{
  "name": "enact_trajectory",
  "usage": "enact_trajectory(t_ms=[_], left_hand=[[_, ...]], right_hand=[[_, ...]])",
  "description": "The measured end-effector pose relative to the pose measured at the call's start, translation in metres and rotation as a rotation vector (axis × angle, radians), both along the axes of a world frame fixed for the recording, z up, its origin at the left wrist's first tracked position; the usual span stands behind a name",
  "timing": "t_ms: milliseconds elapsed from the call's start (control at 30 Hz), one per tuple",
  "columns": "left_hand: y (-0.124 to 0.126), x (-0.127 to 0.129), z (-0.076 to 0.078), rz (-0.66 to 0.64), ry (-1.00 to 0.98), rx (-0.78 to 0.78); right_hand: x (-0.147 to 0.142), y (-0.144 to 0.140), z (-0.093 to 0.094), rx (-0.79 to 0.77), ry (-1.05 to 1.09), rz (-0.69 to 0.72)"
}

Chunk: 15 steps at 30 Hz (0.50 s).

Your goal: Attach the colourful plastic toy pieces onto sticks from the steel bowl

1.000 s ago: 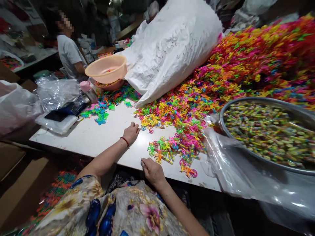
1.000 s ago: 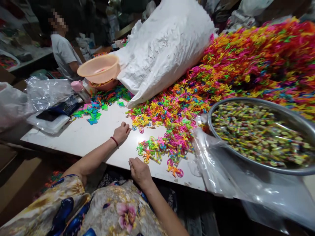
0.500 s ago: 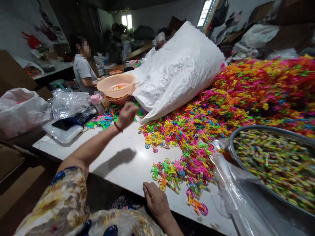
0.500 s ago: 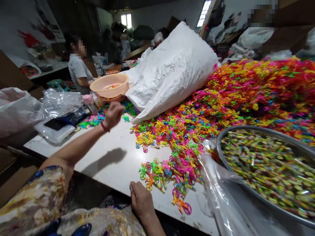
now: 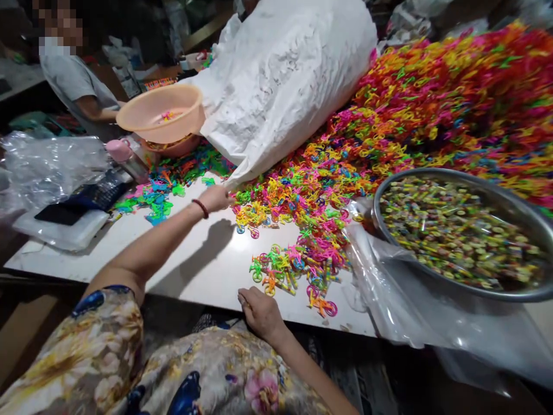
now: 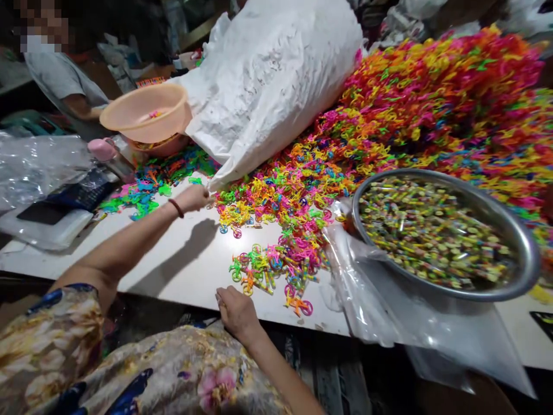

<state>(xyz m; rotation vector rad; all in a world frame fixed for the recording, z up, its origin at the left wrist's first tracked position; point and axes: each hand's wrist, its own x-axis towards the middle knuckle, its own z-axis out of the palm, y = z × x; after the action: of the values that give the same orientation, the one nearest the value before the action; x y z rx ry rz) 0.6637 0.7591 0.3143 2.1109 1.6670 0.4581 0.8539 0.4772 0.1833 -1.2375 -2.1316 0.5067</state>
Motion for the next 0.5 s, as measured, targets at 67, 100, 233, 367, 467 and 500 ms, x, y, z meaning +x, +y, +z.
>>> enact_trajectory(t_ms=[67, 100, 233, 367, 467, 500], left_hand=[[-0.033, 0.019, -0.040, 0.046, -0.006, -0.073], [-0.046, 0.026, -0.055, 0.091, -0.034, -0.071], [-0.080, 0.041, -0.086, 0.240, -0.255, -0.074], [-0.107, 0.040, -0.092, 0.384, -0.720, -0.288], [-0.129, 0.034, -0.084, 0.376, -1.096, -0.424], [-0.136, 0.032, -0.080, 0.361, -1.147, -0.442]], right_hand=[[0.000, 0.000, 0.000, 0.009, -0.003, 0.005], [0.000, 0.000, 0.000, 0.011, -0.008, 0.006], [-0.001, 0.000, -0.002, 0.008, -0.033, -0.002], [-0.001, 0.000, 0.001, -0.050, 0.074, -0.005], [0.000, 0.002, 0.009, -0.269, 0.305, -0.063], [0.000, 0.004, 0.012, -0.373, 0.396, -0.096]])
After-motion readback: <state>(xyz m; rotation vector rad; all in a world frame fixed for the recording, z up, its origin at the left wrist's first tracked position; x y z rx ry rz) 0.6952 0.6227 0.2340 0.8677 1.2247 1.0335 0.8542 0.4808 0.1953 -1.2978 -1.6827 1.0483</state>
